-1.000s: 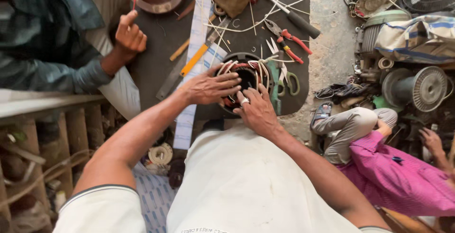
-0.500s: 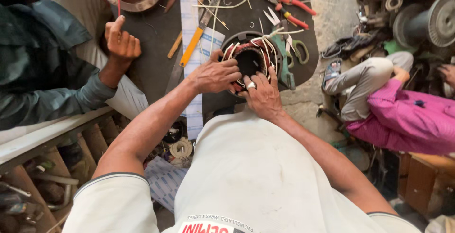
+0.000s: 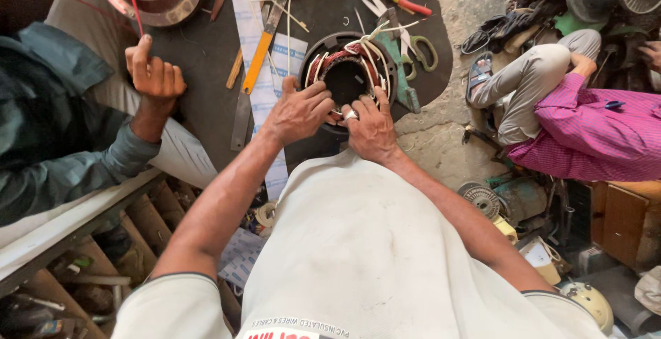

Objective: The person works on a motor stator, using pliers to strip and cut wires, a hammer to tap the stator, and a screwdriver to adjust internal components. The person also handles a red wire and connects it to a power source.

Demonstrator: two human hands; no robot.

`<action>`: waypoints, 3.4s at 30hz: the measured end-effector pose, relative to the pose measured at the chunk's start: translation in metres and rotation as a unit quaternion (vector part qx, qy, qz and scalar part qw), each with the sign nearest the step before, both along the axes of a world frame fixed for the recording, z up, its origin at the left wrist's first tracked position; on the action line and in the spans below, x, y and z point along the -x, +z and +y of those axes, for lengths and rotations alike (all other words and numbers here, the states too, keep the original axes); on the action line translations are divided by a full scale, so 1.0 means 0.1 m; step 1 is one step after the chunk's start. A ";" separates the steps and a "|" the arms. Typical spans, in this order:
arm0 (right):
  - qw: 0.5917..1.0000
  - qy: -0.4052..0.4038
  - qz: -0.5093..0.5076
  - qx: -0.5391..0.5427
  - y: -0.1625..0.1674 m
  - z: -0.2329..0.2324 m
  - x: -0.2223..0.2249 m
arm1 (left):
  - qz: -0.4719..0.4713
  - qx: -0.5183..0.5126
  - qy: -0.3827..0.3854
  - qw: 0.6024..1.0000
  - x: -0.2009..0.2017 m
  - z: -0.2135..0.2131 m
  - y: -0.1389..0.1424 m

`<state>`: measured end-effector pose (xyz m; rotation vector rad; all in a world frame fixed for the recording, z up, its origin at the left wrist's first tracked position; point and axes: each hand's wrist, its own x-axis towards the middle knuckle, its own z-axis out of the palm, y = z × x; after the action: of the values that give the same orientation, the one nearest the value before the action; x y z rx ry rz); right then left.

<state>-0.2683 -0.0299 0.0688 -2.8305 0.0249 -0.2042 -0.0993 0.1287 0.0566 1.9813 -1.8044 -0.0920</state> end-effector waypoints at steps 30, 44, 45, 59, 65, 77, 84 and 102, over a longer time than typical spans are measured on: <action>0.999 0.003 0.018 0.043 0.18 0.11 -0.06 | -0.103 0.030 -0.032 0.994 0.03 0.06 -0.07; 0.997 -0.019 0.011 0.078 0.00 0.23 -0.14 | -0.097 -0.022 0.057 0.993 0.19 0.05 -0.07; 0.997 -0.020 0.014 0.076 0.00 0.23 -0.15 | -0.088 -0.024 0.056 0.994 0.18 0.05 -0.05; 0.945 -0.088 0.264 -0.169 0.28 -0.04 -0.51 | 0.019 0.018 -0.046 0.999 -0.18 0.08 0.06; 0.958 -0.057 0.260 -0.107 0.16 -0.05 -0.61 | 0.022 -0.007 -0.043 0.999 -0.17 0.08 -0.05; 0.997 -0.002 0.009 -0.081 0.28 -0.02 -0.21 | 0.079 -0.040 -0.023 0.996 -0.14 0.04 0.13; 0.970 -0.185 0.055 -0.147 0.60 -0.27 0.90 | 0.187 0.048 0.176 0.965 0.28 0.38 0.23; 0.971 0.229 0.065 -0.005 0.68 -1.63 -0.33 | 0.041 -0.020 0.350 0.936 1.21 -0.90 0.20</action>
<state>-0.2357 -0.1928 0.1365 -2.7406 -0.5890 0.0837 -0.2199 0.0386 0.0771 2.4819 -0.9639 0.0156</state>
